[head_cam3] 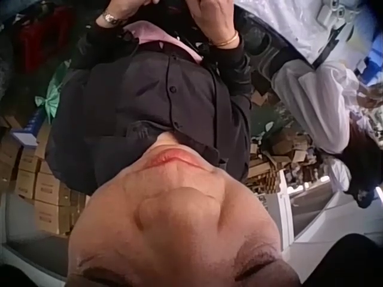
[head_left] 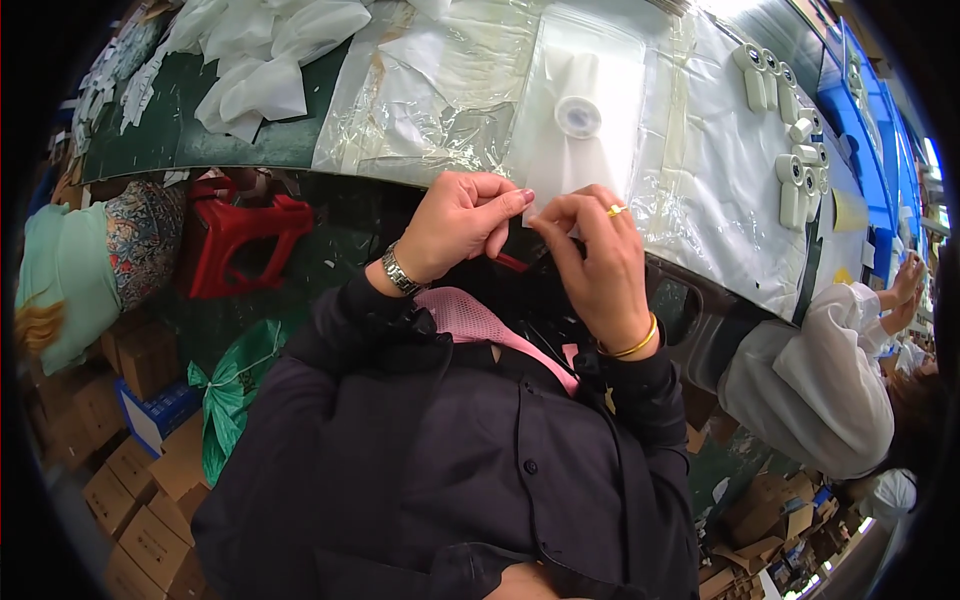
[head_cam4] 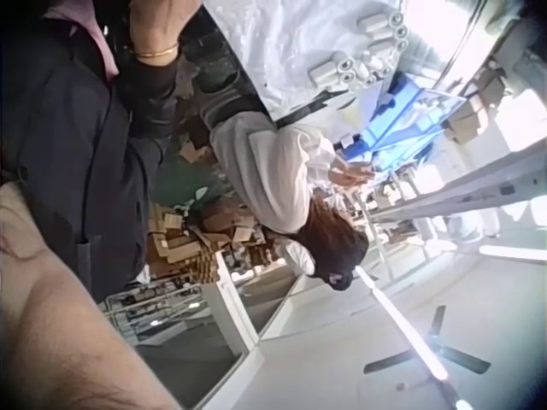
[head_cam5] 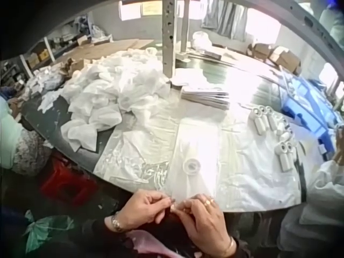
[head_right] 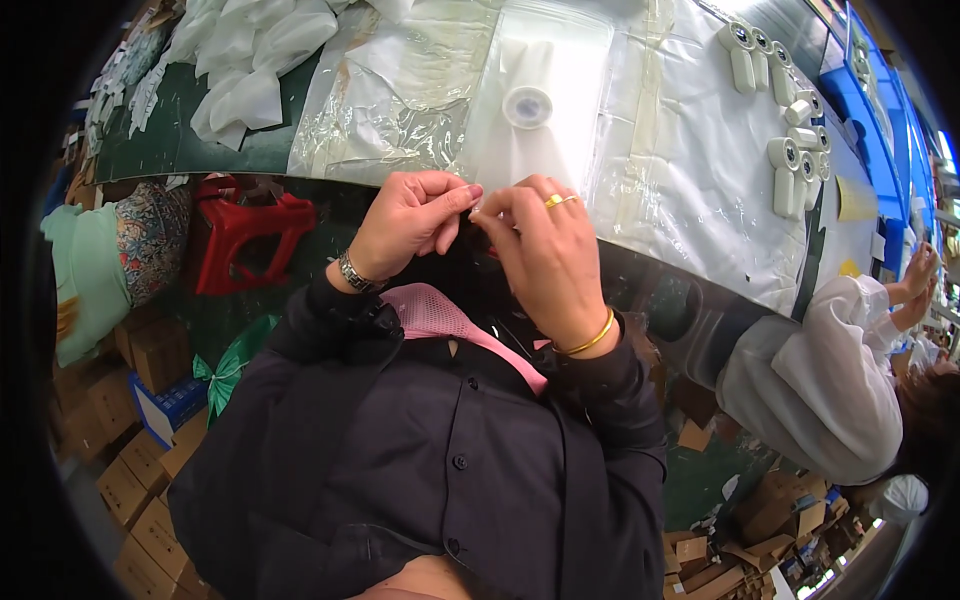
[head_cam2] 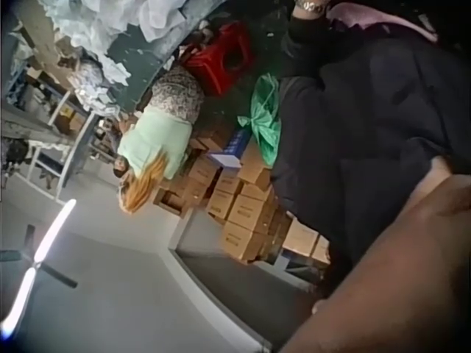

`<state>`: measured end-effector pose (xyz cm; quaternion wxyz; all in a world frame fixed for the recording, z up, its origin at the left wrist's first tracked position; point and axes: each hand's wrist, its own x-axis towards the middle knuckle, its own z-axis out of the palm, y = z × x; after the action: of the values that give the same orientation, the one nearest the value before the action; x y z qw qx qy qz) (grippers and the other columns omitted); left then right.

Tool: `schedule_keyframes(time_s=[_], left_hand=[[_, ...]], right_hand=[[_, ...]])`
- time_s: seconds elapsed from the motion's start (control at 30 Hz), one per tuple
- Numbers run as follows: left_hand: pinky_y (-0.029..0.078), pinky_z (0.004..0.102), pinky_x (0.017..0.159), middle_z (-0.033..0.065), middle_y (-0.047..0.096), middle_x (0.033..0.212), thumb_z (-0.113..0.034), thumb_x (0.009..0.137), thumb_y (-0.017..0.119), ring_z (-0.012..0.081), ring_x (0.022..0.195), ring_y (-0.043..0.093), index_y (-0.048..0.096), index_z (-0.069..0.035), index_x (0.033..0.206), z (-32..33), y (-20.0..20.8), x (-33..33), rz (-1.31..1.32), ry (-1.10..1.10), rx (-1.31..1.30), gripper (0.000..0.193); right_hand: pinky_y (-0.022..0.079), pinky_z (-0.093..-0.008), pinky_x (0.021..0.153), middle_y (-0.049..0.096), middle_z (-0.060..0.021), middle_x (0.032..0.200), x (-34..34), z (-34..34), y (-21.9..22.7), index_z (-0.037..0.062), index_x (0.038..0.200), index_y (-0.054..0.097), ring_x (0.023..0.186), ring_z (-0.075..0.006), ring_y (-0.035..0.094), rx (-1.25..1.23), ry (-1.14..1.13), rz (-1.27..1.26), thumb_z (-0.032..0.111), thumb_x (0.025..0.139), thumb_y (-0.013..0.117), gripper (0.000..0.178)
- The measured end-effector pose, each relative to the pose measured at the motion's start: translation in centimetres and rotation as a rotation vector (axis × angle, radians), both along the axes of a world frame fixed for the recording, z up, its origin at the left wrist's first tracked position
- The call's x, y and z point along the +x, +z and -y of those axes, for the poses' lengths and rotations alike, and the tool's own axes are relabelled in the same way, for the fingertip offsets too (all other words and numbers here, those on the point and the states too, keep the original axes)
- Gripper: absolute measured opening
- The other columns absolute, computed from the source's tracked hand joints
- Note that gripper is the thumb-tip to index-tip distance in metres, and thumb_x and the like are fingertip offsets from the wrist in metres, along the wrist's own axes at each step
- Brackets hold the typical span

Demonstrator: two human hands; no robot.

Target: The person picks up a white plastic component and places it inside a plastic bag, then folds the top of the bag over to seal it. This process is repeated with another component and bag.

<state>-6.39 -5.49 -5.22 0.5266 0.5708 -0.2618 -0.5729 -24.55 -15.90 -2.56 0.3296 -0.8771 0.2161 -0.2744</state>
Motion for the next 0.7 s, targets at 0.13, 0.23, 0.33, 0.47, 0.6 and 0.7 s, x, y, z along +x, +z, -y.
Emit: schedule_keyframes(time_s=[0.13, 0.23, 0.33, 0.47, 0.6, 0.7], left_hand=[[0.027, 0.0213, 0.043, -0.0029, 0.062, 0.060, -0.024, 0.111, 0.068, 0.0004, 0.045, 0.041, 0.077, -0.002, 0.100, 0.05, 0.19, 0.09, 0.018, -0.009, 0.006, 0.027], [0.027, 0.0215, 0.043, -0.0028, 0.061, 0.060, -0.025, 0.112, 0.068, 0.0005, 0.045, 0.041, 0.077, -0.002, 0.099, 0.07, 0.22, 0.01, 0.008, -0.002, 0.015, 0.028], [0.027, 0.0214, 0.043, -0.0030, 0.061, 0.059, -0.025, 0.112, 0.068, 0.0005, 0.045, 0.041, 0.077, -0.002, 0.100, 0.14, 0.35, -0.01, 0.008, -0.006, 0.022, 0.028], [0.027, 0.0211, 0.043, -0.0031, 0.061, 0.059, -0.026, 0.112, 0.068, 0.0005, 0.044, 0.041, 0.078, -0.002, 0.101, 0.18, 0.18, -0.06, 0.026, -0.013, 0.021, 0.028], [0.027, 0.0208, 0.043, -0.0032, 0.061, 0.059, -0.026, 0.112, 0.068, 0.0005, 0.044, 0.042, 0.078, -0.002, 0.103, 0.18, 0.25, 0.05, 0.055, -0.026, 0.029, 0.027], [0.027, 0.0207, 0.043, -0.0031, 0.062, 0.059, -0.026, 0.111, 0.068, 0.0004, 0.044, 0.042, 0.078, -0.002, 0.102, 0.11, -0.09, 0.01, 0.031, -0.017, 0.008, 0.028]], right_hand=[[0.049, -0.0401, 0.082, 0.064, -0.0082, 0.089, 0.34, 0.86, 0.25, 0.0037, 0.098, 0.069, 0.082, -0.0284, 0.063, -0.052, -0.036, -0.029, 0.012, 0.090, 0.084, 0.018], [0.049, -0.0399, 0.081, 0.065, -0.0081, 0.089, 0.46, 0.86, 0.06, 0.0043, 0.098, 0.070, 0.082, -0.0281, 0.064, -0.073, -0.015, -0.039, 0.011, 0.090, 0.084, 0.018], [0.049, -0.0399, 0.081, 0.065, -0.0081, 0.089, 0.54, 0.86, -0.13, 0.0045, 0.097, 0.070, 0.082, -0.0281, 0.064, -0.073, 0.001, -0.051, 0.011, 0.089, 0.084, 0.017], [0.049, -0.0406, 0.081, 0.065, -0.0082, 0.089, 0.64, 0.96, -0.39, 0.0043, 0.096, 0.070, 0.084, -0.0285, 0.064, -0.055, 0.021, -0.068, 0.012, 0.090, 0.084, 0.017], [0.048, -0.0418, 0.082, 0.065, -0.0081, 0.090, 0.82, 0.94, -0.57, 0.0043, 0.097, 0.069, 0.085, -0.0287, 0.064, -0.109, 0.049, -0.100, 0.012, 0.091, 0.083, 0.016], [0.047, -0.0426, 0.082, 0.066, -0.0076, 0.091, 0.84, 0.77, -0.67, 0.0046, 0.097, 0.068, 0.085, -0.0283, 0.063, -0.202, 0.066, -0.155, 0.012, 0.092, 0.082, 0.017]])
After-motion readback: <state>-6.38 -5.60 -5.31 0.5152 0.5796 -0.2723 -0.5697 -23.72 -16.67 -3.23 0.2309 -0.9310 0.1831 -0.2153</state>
